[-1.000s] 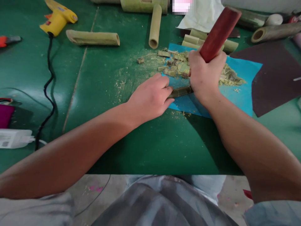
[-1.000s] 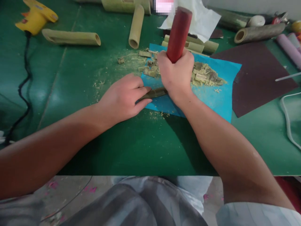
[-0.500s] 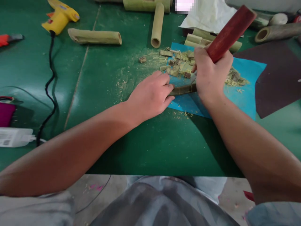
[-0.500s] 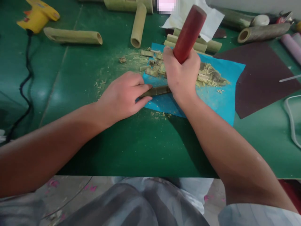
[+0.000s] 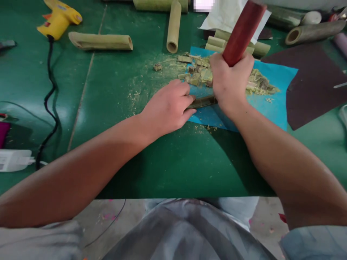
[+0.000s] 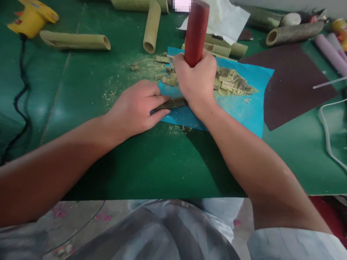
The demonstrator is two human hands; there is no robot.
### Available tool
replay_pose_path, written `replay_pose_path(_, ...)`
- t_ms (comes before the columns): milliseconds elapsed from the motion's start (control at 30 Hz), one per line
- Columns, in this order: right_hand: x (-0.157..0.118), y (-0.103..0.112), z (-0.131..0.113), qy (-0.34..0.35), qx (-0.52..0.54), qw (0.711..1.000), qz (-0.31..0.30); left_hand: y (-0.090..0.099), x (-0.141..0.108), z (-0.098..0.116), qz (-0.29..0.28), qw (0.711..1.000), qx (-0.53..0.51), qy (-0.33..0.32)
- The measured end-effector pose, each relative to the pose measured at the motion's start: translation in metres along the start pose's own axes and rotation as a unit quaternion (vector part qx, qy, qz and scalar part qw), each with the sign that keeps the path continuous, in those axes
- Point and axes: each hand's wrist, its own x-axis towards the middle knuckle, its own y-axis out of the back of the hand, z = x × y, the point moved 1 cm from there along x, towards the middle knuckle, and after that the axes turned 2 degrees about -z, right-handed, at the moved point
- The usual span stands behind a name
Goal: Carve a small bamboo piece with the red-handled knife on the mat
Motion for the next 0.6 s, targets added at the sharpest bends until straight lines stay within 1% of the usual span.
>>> replay_pose_path(133, 0.0032, 0.0000, 0.0042, -0.019, 0.019, 1.000, 0.006, -0.0002, -0.0017, 0.0041, -0.003, 1.000, 0.023, -0.012)
replay_pose_path(333, 0.0014, 0.0050, 0.0045, -0.041, 0.074, 0.996, -0.019, -0.0012, -0.0012, 0.0031, 0.000, 1.000, 0.006, 0.012)
replay_pose_path(433, 0.0022, 0.0059, 0.0021, -0.059, 0.096, 0.994, -0.007, -0.0006, -0.0015, 0.0038, -0.002, 1.000, 0.014, 0.003)
replay_pose_path(600, 0.0080, 0.0036, 0.0046, -0.055, 0.126, 0.990, 0.014, -0.0005, -0.0019, 0.0036, -0.005, 1.000, 0.031, -0.002)
